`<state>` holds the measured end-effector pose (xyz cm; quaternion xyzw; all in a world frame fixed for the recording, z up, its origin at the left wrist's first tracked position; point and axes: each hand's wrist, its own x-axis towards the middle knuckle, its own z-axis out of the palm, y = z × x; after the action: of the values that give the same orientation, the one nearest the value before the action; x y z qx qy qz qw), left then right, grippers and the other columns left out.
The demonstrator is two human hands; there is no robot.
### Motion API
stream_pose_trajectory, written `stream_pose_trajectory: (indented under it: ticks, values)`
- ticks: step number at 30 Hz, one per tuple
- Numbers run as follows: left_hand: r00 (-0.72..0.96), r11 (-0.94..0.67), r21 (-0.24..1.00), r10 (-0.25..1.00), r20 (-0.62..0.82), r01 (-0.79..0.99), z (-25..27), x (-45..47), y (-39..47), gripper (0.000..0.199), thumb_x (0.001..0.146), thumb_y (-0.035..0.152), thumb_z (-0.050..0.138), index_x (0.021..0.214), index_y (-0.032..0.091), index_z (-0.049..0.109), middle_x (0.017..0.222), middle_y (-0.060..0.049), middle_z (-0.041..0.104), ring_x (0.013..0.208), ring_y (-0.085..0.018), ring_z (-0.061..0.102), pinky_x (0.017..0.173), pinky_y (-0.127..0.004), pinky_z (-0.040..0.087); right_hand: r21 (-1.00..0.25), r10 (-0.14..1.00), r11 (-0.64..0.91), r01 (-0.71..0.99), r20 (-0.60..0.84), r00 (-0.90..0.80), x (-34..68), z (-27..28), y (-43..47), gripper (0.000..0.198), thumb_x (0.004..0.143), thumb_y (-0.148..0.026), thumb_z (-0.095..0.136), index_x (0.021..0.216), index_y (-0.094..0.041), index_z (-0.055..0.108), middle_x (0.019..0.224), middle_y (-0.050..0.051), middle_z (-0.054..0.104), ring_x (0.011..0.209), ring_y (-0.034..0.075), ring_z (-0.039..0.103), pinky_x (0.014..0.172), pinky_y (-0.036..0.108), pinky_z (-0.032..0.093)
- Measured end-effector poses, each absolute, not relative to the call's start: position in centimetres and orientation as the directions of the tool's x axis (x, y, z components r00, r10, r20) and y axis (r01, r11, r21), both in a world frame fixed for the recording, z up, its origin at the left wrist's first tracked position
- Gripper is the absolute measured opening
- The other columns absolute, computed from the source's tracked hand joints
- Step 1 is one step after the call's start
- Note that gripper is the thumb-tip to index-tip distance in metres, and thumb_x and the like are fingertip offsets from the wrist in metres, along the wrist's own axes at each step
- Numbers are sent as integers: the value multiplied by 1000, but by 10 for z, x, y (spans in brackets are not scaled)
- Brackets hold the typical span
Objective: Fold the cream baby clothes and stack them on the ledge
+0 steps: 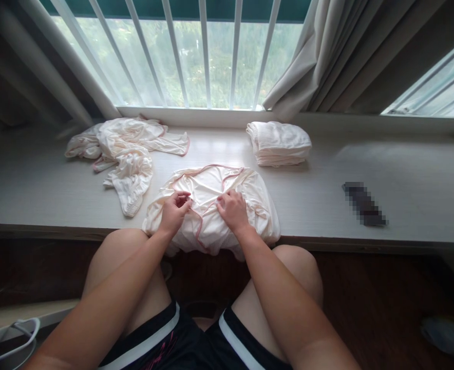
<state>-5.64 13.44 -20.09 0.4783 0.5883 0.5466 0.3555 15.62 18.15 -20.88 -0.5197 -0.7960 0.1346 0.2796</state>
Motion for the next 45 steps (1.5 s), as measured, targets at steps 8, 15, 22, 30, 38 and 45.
stream_pose_trajectory:
  ticks: [8,15,22,30,38,45]
  values:
    - [-251,-67,981,962,111,180,-196,-53,137,27,80,29,72,104,18,66,87,-4,71,73,-14,64,67,-25,49,-569,835,548,613,416,-361,131,-193,175,19,93,-28,62,109,-24,71,127,7,66,122,27,54,106,43,39]
    - [-216,-72,982,970,110,177,-196,-54,139,25,82,25,69,106,18,66,90,-5,72,79,-17,68,72,-27,53,-609,826,560,562,362,-432,112,-203,181,19,94,-27,61,111,-24,71,107,5,74,109,25,61,101,41,38]
    - [-196,-40,995,979,57,93,-194,-56,142,22,82,19,61,104,19,64,92,-5,74,82,-18,71,74,-30,57,-594,821,568,570,357,-446,107,-201,184,19,97,-27,58,111,-25,71,108,4,73,107,24,61,98,39,38]
    - [-211,-34,999,977,39,26,-194,-57,147,21,80,30,72,95,20,60,82,-2,69,74,-16,67,70,-28,57,-704,826,546,454,363,-431,107,-202,187,23,99,-30,57,113,-25,74,107,6,71,105,23,64,98,37,47]
    - [-228,6,1000,974,-7,-4,-196,-59,149,27,78,39,79,91,16,70,90,-6,73,82,-18,69,70,-29,56,-834,878,453,314,357,-319,105,-207,189,22,93,-31,64,113,-24,71,101,5,72,94,21,68,92,37,54]
    - [-213,-2,1000,977,2,3,-196,-60,149,30,79,38,81,98,15,80,100,-10,78,88,-23,72,76,-32,58,-866,881,437,245,358,-308,103,-211,188,19,93,-30,65,111,-24,68,97,4,72,91,20,69,89,34,55]
